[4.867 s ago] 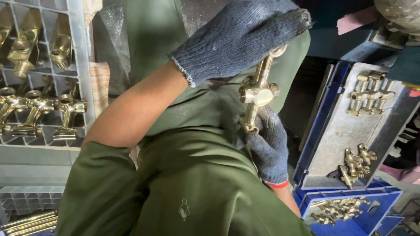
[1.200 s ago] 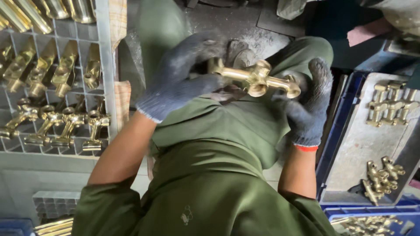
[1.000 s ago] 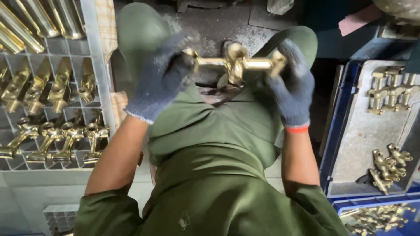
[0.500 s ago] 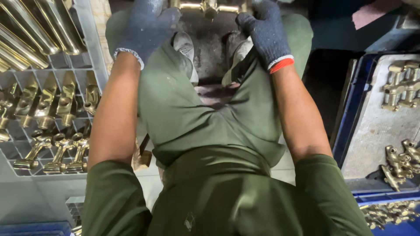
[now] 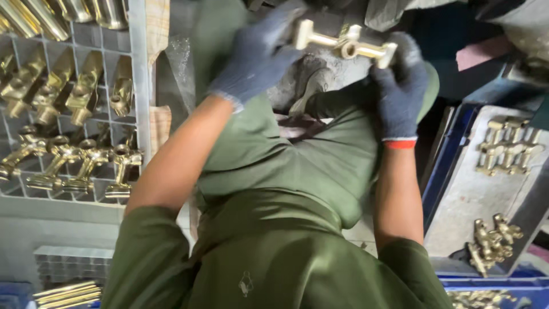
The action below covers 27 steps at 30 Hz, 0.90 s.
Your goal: The person handles a brass metal fitting, rotating it to view different sides and checking its threaded ports while wearing gloves.
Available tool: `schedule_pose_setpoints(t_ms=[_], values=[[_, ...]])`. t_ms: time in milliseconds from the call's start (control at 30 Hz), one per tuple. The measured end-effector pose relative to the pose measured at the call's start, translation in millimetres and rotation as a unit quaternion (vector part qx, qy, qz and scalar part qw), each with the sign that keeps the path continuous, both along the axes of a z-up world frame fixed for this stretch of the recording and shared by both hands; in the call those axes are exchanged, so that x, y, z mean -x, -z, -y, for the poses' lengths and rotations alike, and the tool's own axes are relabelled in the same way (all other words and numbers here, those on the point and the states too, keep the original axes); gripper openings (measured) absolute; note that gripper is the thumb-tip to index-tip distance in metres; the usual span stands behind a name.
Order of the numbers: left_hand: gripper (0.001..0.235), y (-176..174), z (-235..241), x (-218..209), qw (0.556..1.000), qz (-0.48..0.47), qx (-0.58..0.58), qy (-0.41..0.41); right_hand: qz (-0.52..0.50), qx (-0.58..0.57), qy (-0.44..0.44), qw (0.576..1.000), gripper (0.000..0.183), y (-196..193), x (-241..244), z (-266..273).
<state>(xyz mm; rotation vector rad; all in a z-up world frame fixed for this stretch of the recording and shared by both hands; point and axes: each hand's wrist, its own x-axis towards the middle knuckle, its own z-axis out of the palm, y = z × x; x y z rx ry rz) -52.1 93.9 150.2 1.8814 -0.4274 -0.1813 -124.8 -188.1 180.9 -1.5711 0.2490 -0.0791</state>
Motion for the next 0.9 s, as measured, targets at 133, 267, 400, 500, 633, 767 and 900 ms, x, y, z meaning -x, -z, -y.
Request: schedule_pose_setpoints(t_ms=[133, 267, 400, 500, 633, 767, 900], values=[[0.044, 30.4, 48.8, -34.2, 0.999, -0.005, -0.037, -0.035, 0.076, 0.168, -0.058, 0.981, 0.045, 24.0, -39.9, 36.0], [0.045, 67.2, 64.4, -42.3, 0.996, 0.019, -0.06, -0.058, -0.033, 0.122, -0.063, 0.99, 0.038, 41.1, -64.1, 56.3], [0.046, 82.4, 73.7, -47.5, 0.99, -0.109, -0.072, -0.059, -0.116, 0.095, -0.099, 0.984, 0.016, 41.8, -62.0, 63.5], [0.056, 69.0, 82.5, -54.3, 0.997, 0.039, 0.003, -0.071, -0.182, 0.007, -0.061, 0.981, 0.011, 36.2, -57.4, 66.2], [0.037, 21.8, 79.8, -38.3, 0.942, -0.296, 0.159, 0.01, -0.182, -0.025, -0.089, 0.979, 0.02, 15.3, -27.9, 62.6], [0.033, -37.6, 69.7, 16.3, 0.995, 0.086, 0.0, -0.059, 0.094, 0.258, -0.074, 0.959, 0.051, -5.9, 22.0, 7.2], [0.039, -93.3, 67.8, 49.7, 0.992, 0.047, -0.106, 0.043, 0.071, 0.464, 0.001, 0.883, 0.062, -19.8, 51.7, -70.6]])
